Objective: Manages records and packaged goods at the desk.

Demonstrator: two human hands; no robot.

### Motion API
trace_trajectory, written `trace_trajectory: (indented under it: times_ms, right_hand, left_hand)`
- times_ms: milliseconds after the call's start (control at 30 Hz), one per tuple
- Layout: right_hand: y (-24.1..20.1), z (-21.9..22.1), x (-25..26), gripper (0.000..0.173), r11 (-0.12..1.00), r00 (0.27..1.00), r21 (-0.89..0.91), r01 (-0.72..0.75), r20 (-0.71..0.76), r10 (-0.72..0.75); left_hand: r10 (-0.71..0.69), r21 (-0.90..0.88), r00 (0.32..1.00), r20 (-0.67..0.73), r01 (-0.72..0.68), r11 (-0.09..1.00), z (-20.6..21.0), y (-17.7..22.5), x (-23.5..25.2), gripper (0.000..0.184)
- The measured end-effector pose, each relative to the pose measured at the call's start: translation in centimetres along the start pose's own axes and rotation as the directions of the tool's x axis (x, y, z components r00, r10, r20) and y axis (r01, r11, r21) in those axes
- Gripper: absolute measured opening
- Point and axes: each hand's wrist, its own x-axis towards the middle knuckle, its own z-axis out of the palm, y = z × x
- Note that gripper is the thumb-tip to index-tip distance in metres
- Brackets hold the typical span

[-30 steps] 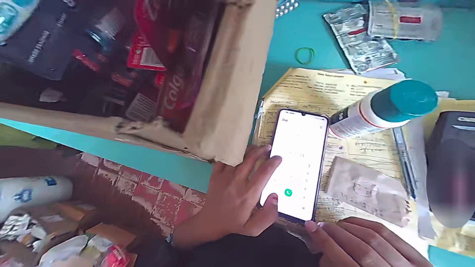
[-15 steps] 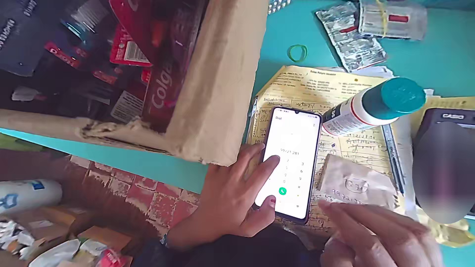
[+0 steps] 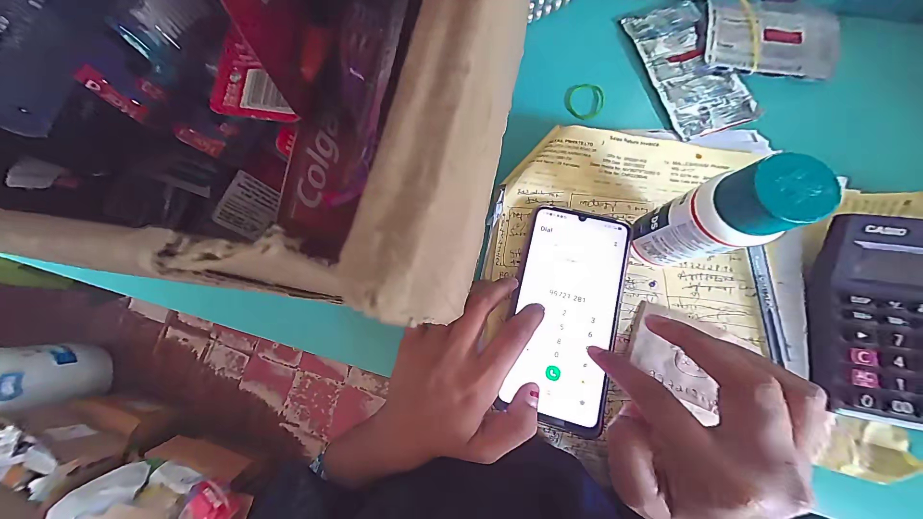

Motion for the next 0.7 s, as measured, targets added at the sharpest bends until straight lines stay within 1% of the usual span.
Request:
trace_trajectory:
  times_ms: [233, 300, 400, 467, 600, 700]
  right_hand:
    - [-0.2, 0.2, 0.3, 0.039, 0.998, 0.998, -0.028, -0.055, 0.038, 0.056]
    - [-0.1, -0.1, 0.2, 0.038, 0.999, 0.999, -0.009, -0.047, 0.016, 0.048]
    - [0.1, -0.9, 0.0, 0.036, 1.0, 1.0, 0.015, -0.017, 0.003, 0.017]
    - [0.4, -1.1, -0.2, 0.036, 0.999, 1.0, 0.032, -0.01, -0.002, 0.01]
    - [0.7, -1.1, -0.5, 0.035, 0.999, 0.997, 0.051, -0.012, -0.078, 0.016]
    - [0.8, -1.0, -0.8, 0.032, 0.998, 0.993, 0.067, -0.015, -0.12, 0.023]
  left_hand:
    - [0.009, 0.011, 1.0, -0.01, -0.009, 1.0, 0.0, -0.1, 0.0, 0.055]
    - [0.029, 0.001, 0.999, -0.031, -0.029, 1.0, 0.1, -0.1, -0.1, 0.053]
    - [0.079, -0.063, 0.994, -0.075, -0.084, 0.994, 0.1, -0.2, -0.7, 0.05]
    - [0.127, -0.078, 0.989, -0.076, -0.133, 0.988, 0.0, -0.4, -0.9, 0.054]
    - [0.202, -0.141, 0.978, -0.055, -0.208, 0.968, -0.3, -0.7, -0.9, 0.064]
    - [0.224, -0.126, 0.975, -0.015, -0.224, 0.967, -0.4, -0.7, -0.8, 0.067]
